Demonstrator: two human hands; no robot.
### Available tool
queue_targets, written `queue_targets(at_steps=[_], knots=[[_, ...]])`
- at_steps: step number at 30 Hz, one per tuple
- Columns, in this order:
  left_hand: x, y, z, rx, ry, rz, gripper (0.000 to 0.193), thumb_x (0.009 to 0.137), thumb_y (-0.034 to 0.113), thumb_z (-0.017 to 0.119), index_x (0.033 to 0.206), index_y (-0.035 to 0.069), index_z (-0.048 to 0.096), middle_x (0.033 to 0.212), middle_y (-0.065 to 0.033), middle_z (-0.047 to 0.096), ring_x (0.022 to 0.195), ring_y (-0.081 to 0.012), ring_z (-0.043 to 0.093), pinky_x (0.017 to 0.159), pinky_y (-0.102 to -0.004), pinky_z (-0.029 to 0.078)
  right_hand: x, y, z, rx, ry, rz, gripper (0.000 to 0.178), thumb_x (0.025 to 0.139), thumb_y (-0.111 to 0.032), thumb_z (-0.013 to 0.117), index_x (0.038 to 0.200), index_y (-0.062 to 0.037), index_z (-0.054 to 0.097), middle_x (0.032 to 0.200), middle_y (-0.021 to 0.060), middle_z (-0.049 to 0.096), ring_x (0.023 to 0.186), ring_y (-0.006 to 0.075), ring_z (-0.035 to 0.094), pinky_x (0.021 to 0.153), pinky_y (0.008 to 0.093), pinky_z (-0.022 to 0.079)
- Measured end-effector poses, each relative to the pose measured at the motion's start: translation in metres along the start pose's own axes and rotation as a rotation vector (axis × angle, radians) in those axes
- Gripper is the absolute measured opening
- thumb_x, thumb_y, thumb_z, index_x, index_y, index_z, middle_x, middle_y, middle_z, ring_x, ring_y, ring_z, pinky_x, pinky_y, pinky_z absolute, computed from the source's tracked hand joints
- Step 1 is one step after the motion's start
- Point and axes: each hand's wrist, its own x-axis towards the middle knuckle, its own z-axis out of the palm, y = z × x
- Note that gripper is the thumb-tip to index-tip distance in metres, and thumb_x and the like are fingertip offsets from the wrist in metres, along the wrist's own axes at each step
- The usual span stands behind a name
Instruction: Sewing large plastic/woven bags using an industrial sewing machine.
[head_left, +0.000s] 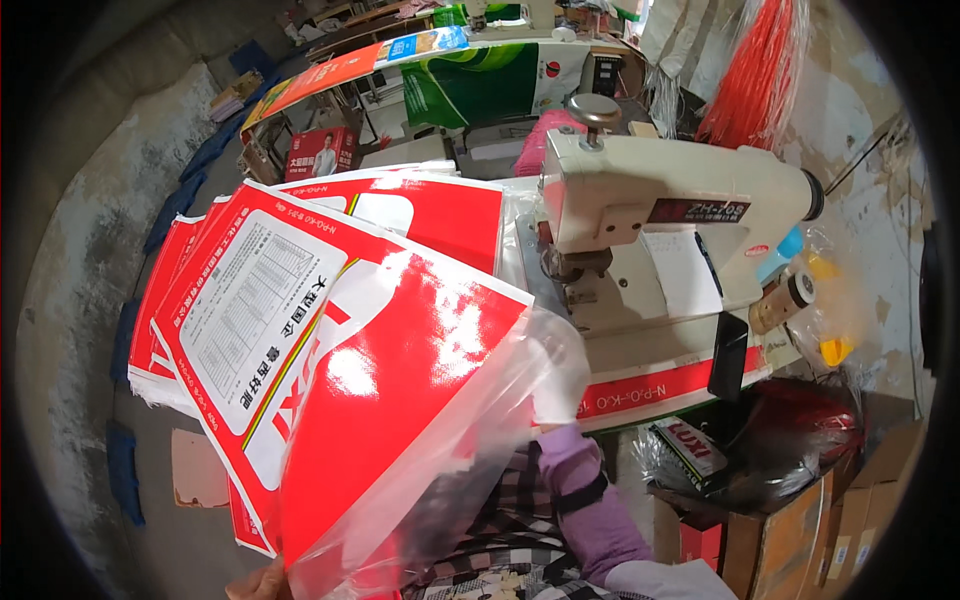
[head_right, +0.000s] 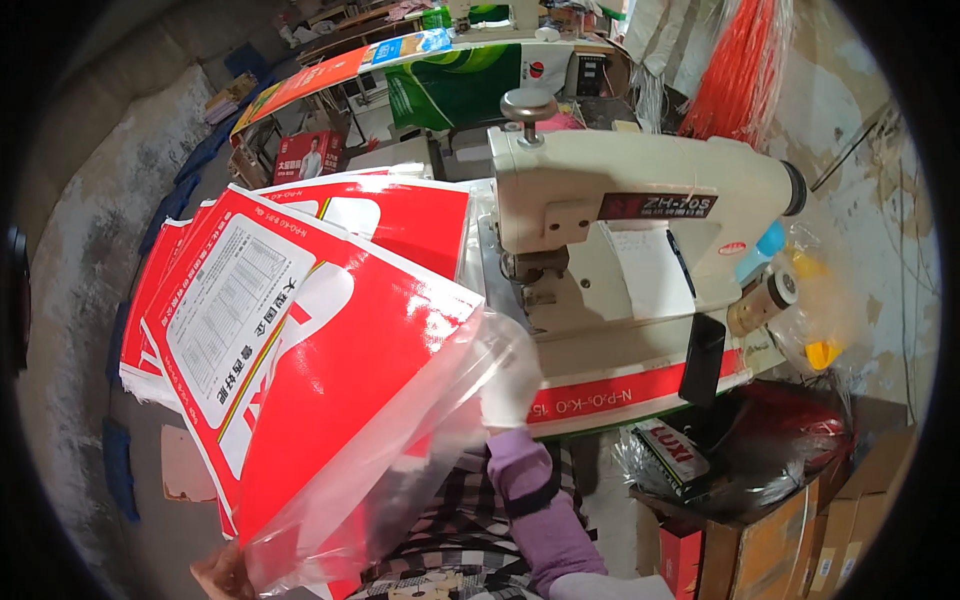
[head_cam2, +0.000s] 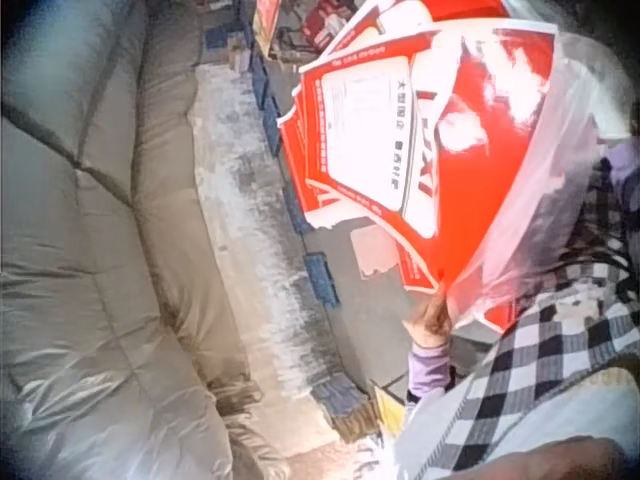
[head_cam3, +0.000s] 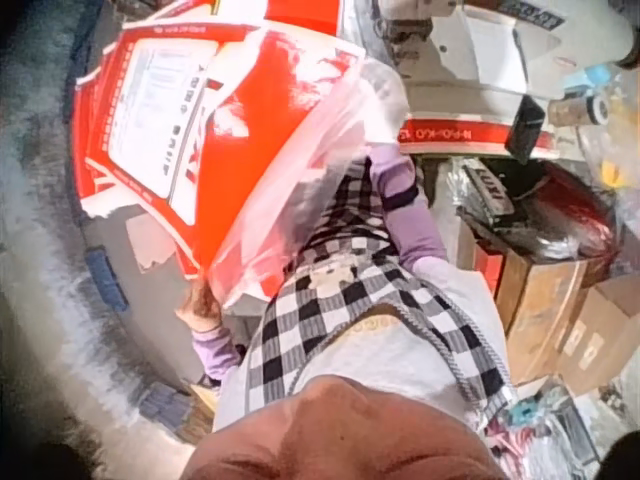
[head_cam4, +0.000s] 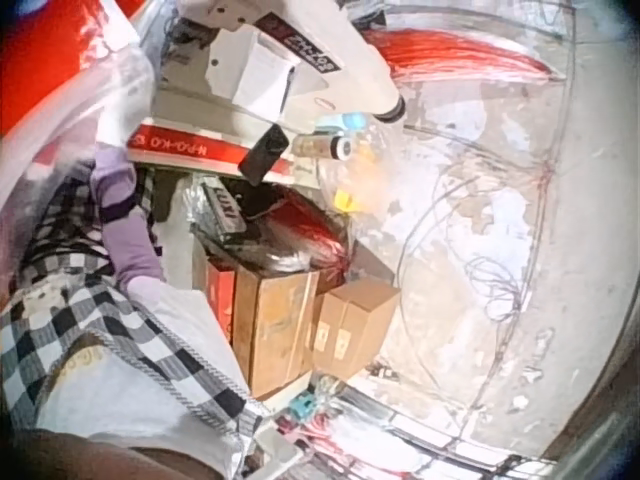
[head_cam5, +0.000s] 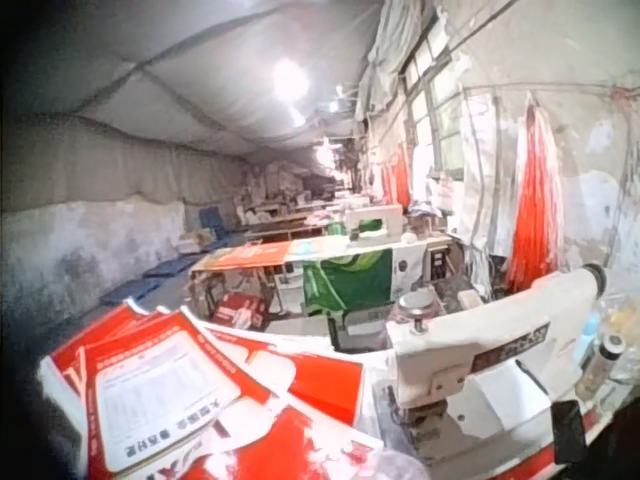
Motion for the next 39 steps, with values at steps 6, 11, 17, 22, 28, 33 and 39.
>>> queue_targets(at_steps=[6,11,17,22,28,33,39], knots=[[0.008,-0.001,0.008,-0.115,0.224,-0.036,0.025,0.078,-0.007,0.064,0.096,0.007,0.072,0.063,-0.0081,0.058,0.050,-0.0203,0.053,0.046,-0.0332,0.041,0.011,-0.054,-0.009,-0.537,0.100,-0.625,0.049,0.069,-0.013,0.078,0.114,-0.0047,0.061,0.115,0.0103,0.059,0.119,0.0368,0.048,0.102,0.0418,0.039],[0.022,-0.006,0.000,-0.080,0.258,-0.025,0.012,0.082,-0.002,0.064,0.087,0.007,0.069,0.067,-0.0064,0.060,0.050,-0.0198,0.053,0.047,-0.0315,0.043,0.038,-0.010,-0.017,-0.545,-0.448,-0.706,0.011,0.075,-0.008,0.066,0.085,-0.0082,0.070,0.081,0.0106,0.066,0.079,0.0263,0.064,0.071,0.0364,0.050],[-0.008,-0.039,-0.005,0.210,0.020,0.132,0.003,0.083,0.013,0.071,0.081,0.013,0.069,0.072,-0.0064,0.066,0.050,-0.0204,0.056,0.046,-0.0337,0.045,0.065,-0.012,-0.014,-0.784,-0.445,-0.197,0.014,0.076,-0.014,0.063,0.086,-0.0071,0.069,0.058,0.0150,0.058,0.056,0.0333,0.061,0.058,0.0431,0.050],[-0.032,-0.059,0.023,-0.137,-0.173,0.064,0.015,0.081,0.006,0.060,0.094,0.005,0.066,0.065,-0.0105,0.054,0.060,-0.0280,0.057,0.054,-0.0374,0.043,0.075,-0.062,0.013,-0.805,-0.610,-1.062,0.043,0.069,-0.024,0.064,0.110,-0.0127,0.062,0.123,0.0102,0.056,0.114,0.0292,0.052,0.090,0.0444,0.042],[0.128,-0.314,-0.023,0.442,0.369,-0.141,0.035,0.094,0.032,0.048,0.111,0.005,0.060,0.108,-0.0095,0.061,0.100,-0.0238,0.061,0.084,-0.0360,0.050,-0.094,-0.167,0.062,-0.340,-1.015,-1.195,0.017,0.073,-0.020,0.059,0.071,-0.0039,0.060,0.064,0.0059,0.056,0.063,0.0203,0.058,0.065,0.0329,0.048],[0.432,-0.185,0.008,0.427,0.311,0.141,0.029,0.085,0.009,0.052,0.112,0.010,0.064,0.108,-0.0092,0.064,0.101,-0.0270,0.062,0.084,-0.0353,0.051,-0.098,-0.129,-0.004,0.006,-0.762,-0.527,0.035,0.085,-0.011,0.054,0.119,0.0004,0.059,0.080,0.0062,0.061,0.070,0.0191,0.061,0.065,0.0322,0.050],[0.498,0.118,0.229,-0.222,0.097,1.053,0.031,0.074,0.003,0.061,0.103,0.012,0.070,0.095,-0.0109,0.070,0.080,-0.0272,0.068,0.072,-0.0344,0.055,-0.106,-0.006,-0.168,-0.251,-0.217,0.276,0.043,0.091,-0.018,0.056,0.127,0.0053,0.054,0.115,0.0127,0.065,0.105,0.0147,0.061,0.092,0.0297,0.047]])
